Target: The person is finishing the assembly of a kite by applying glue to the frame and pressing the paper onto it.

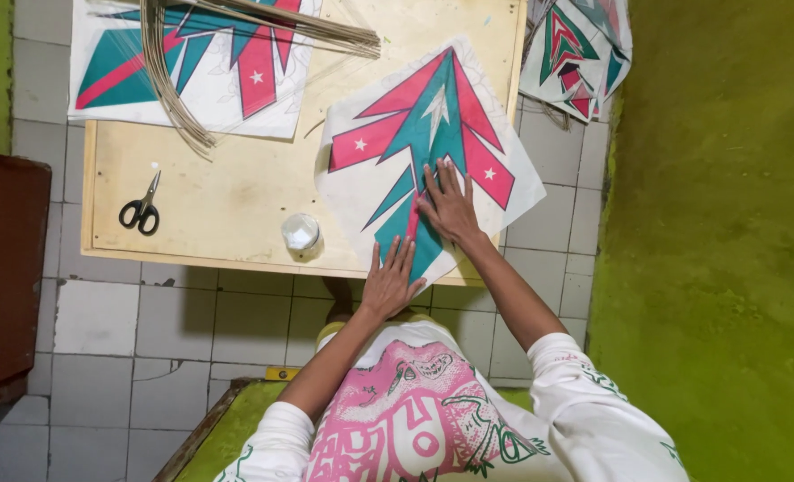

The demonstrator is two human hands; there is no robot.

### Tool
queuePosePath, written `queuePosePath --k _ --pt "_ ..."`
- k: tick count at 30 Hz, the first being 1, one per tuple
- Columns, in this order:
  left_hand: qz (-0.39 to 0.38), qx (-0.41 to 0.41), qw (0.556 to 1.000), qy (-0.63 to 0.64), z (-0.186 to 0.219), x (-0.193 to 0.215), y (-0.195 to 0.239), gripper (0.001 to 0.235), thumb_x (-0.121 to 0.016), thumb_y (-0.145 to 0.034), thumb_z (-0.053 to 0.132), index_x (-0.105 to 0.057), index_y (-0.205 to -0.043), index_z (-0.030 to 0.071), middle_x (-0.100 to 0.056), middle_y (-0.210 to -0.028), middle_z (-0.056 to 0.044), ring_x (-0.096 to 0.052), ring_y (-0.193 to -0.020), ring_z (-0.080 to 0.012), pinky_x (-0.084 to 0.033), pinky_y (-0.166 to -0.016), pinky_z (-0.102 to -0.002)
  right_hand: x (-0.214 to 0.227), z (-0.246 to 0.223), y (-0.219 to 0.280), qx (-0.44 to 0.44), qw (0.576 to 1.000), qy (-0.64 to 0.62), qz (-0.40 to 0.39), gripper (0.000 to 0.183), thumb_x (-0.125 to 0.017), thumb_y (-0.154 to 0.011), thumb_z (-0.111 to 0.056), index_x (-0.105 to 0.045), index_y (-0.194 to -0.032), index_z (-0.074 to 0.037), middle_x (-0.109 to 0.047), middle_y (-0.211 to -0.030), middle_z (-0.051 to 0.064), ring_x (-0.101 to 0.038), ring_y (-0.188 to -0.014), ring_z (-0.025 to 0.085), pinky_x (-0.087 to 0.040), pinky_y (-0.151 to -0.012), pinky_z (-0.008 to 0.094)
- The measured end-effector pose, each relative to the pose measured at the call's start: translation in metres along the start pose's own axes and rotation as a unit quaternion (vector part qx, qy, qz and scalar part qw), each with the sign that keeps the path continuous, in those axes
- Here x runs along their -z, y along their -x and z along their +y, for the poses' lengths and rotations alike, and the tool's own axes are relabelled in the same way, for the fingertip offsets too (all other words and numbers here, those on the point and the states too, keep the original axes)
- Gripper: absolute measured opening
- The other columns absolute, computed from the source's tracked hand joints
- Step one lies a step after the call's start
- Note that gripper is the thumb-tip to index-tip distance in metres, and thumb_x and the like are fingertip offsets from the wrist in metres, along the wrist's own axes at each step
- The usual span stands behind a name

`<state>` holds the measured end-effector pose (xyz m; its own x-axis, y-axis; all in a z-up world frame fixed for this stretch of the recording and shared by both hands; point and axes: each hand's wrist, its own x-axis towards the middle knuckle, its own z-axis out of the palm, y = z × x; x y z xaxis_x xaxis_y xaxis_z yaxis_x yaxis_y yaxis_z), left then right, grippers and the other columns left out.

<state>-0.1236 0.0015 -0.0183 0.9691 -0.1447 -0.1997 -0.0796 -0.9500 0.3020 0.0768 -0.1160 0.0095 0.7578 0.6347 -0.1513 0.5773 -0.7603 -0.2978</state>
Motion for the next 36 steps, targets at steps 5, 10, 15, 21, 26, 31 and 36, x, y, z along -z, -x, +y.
queuePosePath --k 5,10,15,21,26,31,36 --pt "-0.016 -0.020 1.000 -0.007 -0.003 0.003 0.008 0.081 -0.020 -0.105 0.065 -0.013 -0.165 0.012 -0.011 -0.173 -0.009 -0.006 -0.159 -0.0300 0.001 -0.126 -0.063 -0.001 -0.006 0.014 -0.094 0.995 -0.031 -0.008 0.076 -0.036 -0.104 -0.067 -0.019 -0.166 -0.028 -0.010 -0.171 0.019 -0.002 -0.157 0.041 -0.005 -0.119 0.073" --pt "0.001 -0.058 0.998 0.001 -0.013 0.001 0.018 0.076 -0.022 -0.108 0.061 -0.017 -0.165 0.011 -0.016 -0.172 -0.010 -0.011 -0.159 -0.0297 -0.002 -0.128 -0.059 -0.011 -0.010 0.023 -0.157 0.986 -0.046 0.005 0.087 -0.042 -0.100 -0.074 -0.013 -0.167 -0.028 -0.003 -0.171 0.021 0.001 -0.157 0.043 -0.002 -0.118 0.075" --pt "0.008 -0.110 0.994 -0.020 -0.023 0.011 0.032 0.076 -0.025 -0.106 0.061 -0.024 -0.163 0.010 -0.025 -0.169 -0.011 -0.014 -0.158 -0.0303 -0.002 -0.127 -0.060 0.002 -0.033 0.039 -0.196 0.977 -0.083 0.023 0.099 -0.048 -0.091 -0.082 -0.014 -0.167 -0.027 -0.004 -0.171 0.024 0.002 -0.156 0.045 0.000 -0.117 0.076" --pt "0.018 -0.166 0.986 -0.015 -0.038 0.015 0.049 0.070 -0.027 -0.107 0.057 -0.031 -0.162 0.014 -0.030 -0.167 -0.012 -0.018 -0.157 -0.0323 -0.004 -0.126 -0.064 -0.017 -0.051 0.062 -0.284 0.953 -0.089 0.061 0.108 -0.055 -0.084 -0.085 -0.014 -0.167 -0.028 -0.004 -0.170 0.024 0.000 -0.156 0.047 -0.002 -0.115 0.078" --pt "0.154 -0.179 0.966 0.108 -0.035 0.021 0.068 0.040 -0.054 -0.101 0.050 -0.072 -0.102 0.015 -0.066 -0.108 -0.010 -0.054 -0.114 -0.0303 -0.038 -0.102 -0.056 -0.016 -0.063 0.074 -0.327 0.938 -0.067 0.088 0.105 -0.056 -0.086 -0.082 -0.022 -0.166 -0.024 -0.010 -0.168 0.028 -0.004 -0.154 0.050 -0.004 -0.112 0.080" --pt "-0.070 0.142 0.912 0.379 -0.042 -0.015 0.093 0.043 -0.075 -0.084 0.063 -0.071 -0.069 0.023 -0.069 -0.065 0.002 -0.069 -0.075 -0.0245 -0.054 -0.069 -0.039 -0.033 -0.076 0.119 -0.458 0.859 -0.144 0.177 0.093 -0.070 -0.093 -0.069 -0.025 -0.165 -0.032 -0.019 -0.168 0.016 -0.018 -0.153 0.043 -0.019 -0.115 0.074" --pt "-0.183 0.382 0.624 0.657 -0.046 -0.058 0.088 0.080 -0.097 -0.076 0.038 -0.060 -0.138 0.002 -0.072 -0.123 -0.018 -0.074 -0.105 -0.0302 -0.063 -0.071 -0.037 -0.161 -0.068 0.194 -0.649 0.504 -0.533 0.202 0.099 -0.090 -0.078 -0.057 -0.031 -0.149 -0.020 -0.037 -0.151 0.014 -0.039 -0.143 0.041 -0.029 -0.101 0.082"
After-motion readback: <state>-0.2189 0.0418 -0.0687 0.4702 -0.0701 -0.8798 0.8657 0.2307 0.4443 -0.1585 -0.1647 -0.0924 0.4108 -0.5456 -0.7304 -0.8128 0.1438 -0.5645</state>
